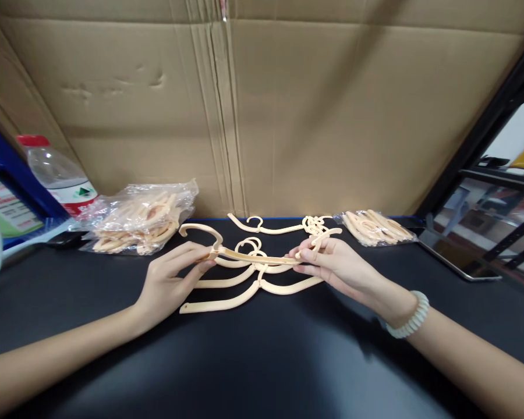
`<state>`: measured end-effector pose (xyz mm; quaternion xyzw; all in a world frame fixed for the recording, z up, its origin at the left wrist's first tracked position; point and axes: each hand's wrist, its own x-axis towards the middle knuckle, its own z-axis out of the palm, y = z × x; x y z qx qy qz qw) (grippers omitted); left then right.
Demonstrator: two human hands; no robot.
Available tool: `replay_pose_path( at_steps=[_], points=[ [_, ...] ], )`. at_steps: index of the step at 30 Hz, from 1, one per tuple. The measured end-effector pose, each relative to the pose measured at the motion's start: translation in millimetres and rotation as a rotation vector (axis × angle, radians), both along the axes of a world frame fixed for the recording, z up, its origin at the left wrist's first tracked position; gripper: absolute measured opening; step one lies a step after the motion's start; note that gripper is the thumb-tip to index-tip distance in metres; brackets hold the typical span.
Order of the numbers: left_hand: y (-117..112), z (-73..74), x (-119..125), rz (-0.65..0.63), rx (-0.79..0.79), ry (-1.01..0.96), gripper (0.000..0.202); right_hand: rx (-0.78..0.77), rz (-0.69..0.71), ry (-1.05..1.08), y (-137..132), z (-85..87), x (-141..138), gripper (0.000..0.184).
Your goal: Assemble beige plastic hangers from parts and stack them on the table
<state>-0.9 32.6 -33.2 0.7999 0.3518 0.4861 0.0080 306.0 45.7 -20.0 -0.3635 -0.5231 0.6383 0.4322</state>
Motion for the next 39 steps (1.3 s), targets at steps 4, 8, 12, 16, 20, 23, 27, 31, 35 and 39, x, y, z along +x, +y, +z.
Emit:
replay_pose_path(
  at_steps=[4,8,12,16,20,23,27,31,35,39],
  points=[
    [-0.3,0.6,1.2,-0.030,0.002,-0.013,0.015,-0.081,0.095,0.012,-1.7,0.8,0.8,0.017],
    [-0.5,0.5,1.3,-0.039,0.018,-0.008,0.016,-0.136,0.116,0.008,-0.4,-0.6,1.6,0.019],
    [-0.2,-0.3,0.8,-0.056,0.059,0.008,0.018,-0.147,0.120,0.005,-0.1,-0.8,1.3,0.019],
    [0.6,-1.2,0.6,-0.075,0.084,0.020,0.022,-0.096,0.060,-0.019,-2.8,-1.3,-3.2,0.022],
    [0.4,-1.1,0.5,-0.064,0.069,0.015,0.020,-0.007,-0.036,-0.025,-6.0,-2.7,-10.1,0.030],
    [-0.7,-0.8,0.5,-0.060,0.050,0.007,0.018,0.060,-0.122,-0.041,-7.4,-2.7,-14.0,0.034],
    [-3.0,-1.3,1.0,-0.073,0.027,0.006,0.018,0.121,-0.208,-0.053,-7.4,-4.2,-17.0,0.036],
    [-5.1,-1.9,2.7,-0.037,-0.046,-0.016,0.018,0.189,-0.255,-0.004,-7.7,-11.1,-19.3,0.032],
    [-7.2,0.2,6.0,0.071,-0.212,-0.125,0.021,0.354,-0.308,-0.030,-10.0,-17.1,-20.0,0.021],
    [-10.6,6.0,10.6,0.103,-0.388,-0.253,0.026,0.455,-0.378,-0.070,-10.2,-18.1,-19.5,0.016]
  ],
)
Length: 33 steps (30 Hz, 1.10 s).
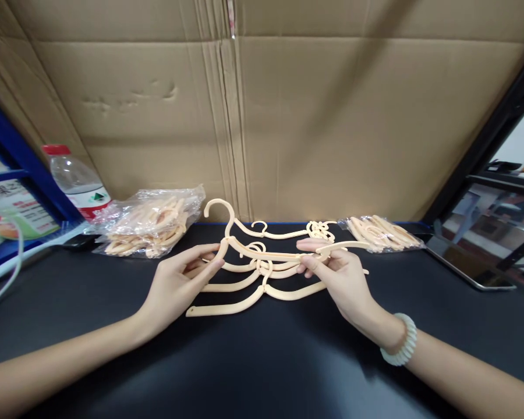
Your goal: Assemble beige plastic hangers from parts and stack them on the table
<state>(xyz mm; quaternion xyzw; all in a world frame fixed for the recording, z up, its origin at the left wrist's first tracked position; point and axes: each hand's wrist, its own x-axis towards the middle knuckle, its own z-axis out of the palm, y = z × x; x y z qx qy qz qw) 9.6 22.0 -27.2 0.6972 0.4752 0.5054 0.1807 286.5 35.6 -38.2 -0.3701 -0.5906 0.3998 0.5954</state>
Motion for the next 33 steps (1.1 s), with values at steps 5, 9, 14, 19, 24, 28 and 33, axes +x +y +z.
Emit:
replay_pose_path(
  at_steps=[5,9,14,19,24,28,33],
  points=[
    [-4.0,6.2,2.4,0.021,-0.113,-0.016,0.030,0.021,0.008,0.039,0.7,6.7,-0.1,0.017],
    [-2.0,10.8,-2.7,0.030,-0.100,0.064,0.028,-0.048,0.108,0.153,9.4,22.2,16.0,0.017],
    [1.5,15.8,-8.6,0.029,0.114,0.292,0.019,-0.104,0.263,-0.254,34.0,41.5,65.6,0.019],
    [-15.9,11.8,-0.5,-0.100,0.187,0.538,0.017,-0.138,0.377,-0.730,45.6,51.0,98.3,0.019],
    [-35.3,3.4,8.7,-0.215,0.145,0.738,0.014,-0.189,0.511,-1.003,41.4,59.1,102.6,0.017],
    [-35.9,-0.8,10.7,-0.235,0.141,0.797,0.010,-0.235,0.516,-1.073,40.4,59.1,103.9,0.016],
    [-33.6,-3.6,10.7,-0.191,0.237,0.897,0.012,-0.266,0.462,-1.173,40.0,55.4,101.9,0.014]
  ],
)
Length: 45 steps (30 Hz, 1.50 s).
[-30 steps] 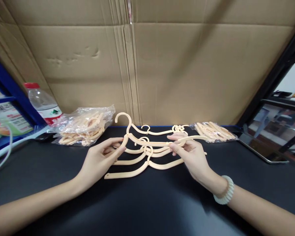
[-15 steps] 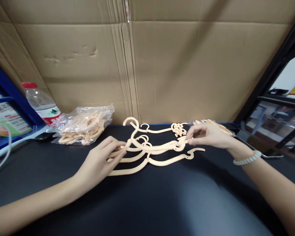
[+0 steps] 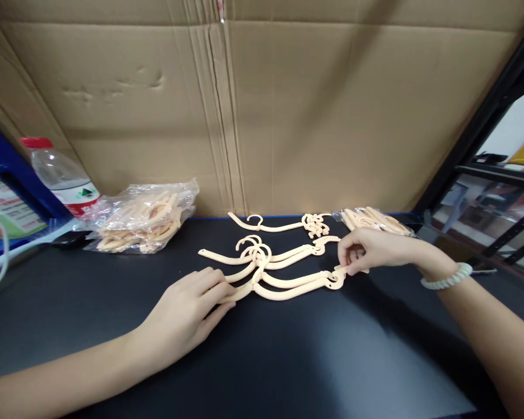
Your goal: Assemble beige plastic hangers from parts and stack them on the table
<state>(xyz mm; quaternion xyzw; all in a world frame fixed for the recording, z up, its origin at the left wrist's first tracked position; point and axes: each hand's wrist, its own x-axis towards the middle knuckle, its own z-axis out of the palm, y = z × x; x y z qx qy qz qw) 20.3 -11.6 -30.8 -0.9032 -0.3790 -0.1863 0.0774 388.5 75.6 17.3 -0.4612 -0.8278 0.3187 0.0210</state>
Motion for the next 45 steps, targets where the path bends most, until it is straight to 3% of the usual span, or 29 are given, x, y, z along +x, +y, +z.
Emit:
replay_pose_path(
  at_steps=[8,19,23,27,31,33,37,45],
  points=[
    [0.2,-1.0,0.8,-0.053,0.174,0.020,0.021,0.052,0.013,-0.109,-0.4,0.1,-0.9,0.014],
    [2.4,-0.9,-1.4,-0.145,0.151,0.009,0.026,0.181,-0.011,-0.196,9.2,-4.8,17.3,0.013],
    [3.2,-2.1,-1.2,-0.131,0.154,0.012,0.027,0.379,-0.026,-0.205,8.8,-5.7,9.5,0.013],
    [3.5,-2.3,-0.1,-0.082,0.137,0.020,0.026,0.690,-0.089,-0.038,-12.4,-14.0,-34.2,0.039],
    [8.3,-2.4,0.2,0.028,0.114,0.029,0.035,0.681,0.085,-0.057,-35.9,-35.1,-72.4,0.077],
    [13.4,-3.8,-1.9,0.091,0.092,0.051,0.050,0.675,0.125,-0.102,-39.9,-44.6,-79.3,0.082],
    [24.7,-7.8,-10.2,0.146,-0.003,0.097,0.050,0.646,0.139,-0.134,-37.7,-52.8,-82.1,0.069],
    [37.2,-7.5,-18.3,0.073,-0.139,0.017,0.039,0.680,0.159,-0.071,-36.3,-48.1,-94.4,0.049]
  ],
)
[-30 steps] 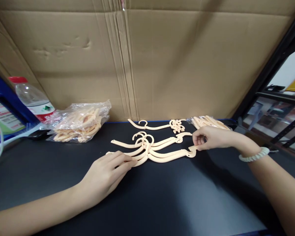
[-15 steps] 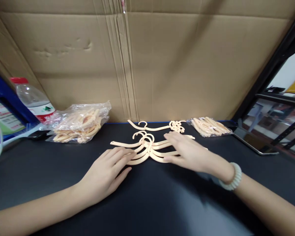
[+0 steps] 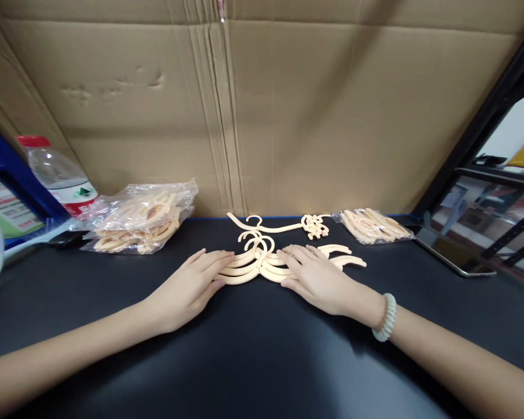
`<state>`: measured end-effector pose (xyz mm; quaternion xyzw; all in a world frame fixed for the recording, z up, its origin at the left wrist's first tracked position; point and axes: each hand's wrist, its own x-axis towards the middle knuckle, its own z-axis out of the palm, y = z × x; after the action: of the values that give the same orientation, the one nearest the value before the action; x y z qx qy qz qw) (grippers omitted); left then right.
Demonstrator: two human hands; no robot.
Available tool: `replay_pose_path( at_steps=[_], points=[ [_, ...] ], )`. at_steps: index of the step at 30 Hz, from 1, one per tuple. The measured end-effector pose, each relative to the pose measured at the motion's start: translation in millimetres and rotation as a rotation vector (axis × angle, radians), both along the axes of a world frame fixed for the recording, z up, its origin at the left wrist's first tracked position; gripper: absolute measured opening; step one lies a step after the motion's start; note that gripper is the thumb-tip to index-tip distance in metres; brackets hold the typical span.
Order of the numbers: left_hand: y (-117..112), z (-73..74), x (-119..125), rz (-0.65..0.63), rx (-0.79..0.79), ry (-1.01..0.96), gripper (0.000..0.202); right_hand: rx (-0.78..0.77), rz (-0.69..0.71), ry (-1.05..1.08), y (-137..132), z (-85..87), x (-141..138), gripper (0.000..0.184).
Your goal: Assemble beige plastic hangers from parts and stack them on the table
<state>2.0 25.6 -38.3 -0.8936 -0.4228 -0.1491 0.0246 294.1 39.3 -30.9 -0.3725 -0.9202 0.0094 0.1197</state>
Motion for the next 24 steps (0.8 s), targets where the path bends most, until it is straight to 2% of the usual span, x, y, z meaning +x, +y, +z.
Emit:
replay_pose_path(
  at_steps=[6,14,24],
  points=[
    [0.6,-1.7,-0.7,-0.045,-0.045,-0.032,0.040,0.005,0.034,0.019,0.6,3.6,-2.1,0.041],
    [1.5,-6.8,-1.5,-0.094,-0.028,-0.034,0.047,0.044,0.098,0.075,1.4,-2.1,-6.1,0.042],
    [3.0,-11.6,-2.0,-0.137,0.007,-0.073,0.053,0.058,0.088,0.100,2.4,-5.6,-8.3,0.041]
  ],
)
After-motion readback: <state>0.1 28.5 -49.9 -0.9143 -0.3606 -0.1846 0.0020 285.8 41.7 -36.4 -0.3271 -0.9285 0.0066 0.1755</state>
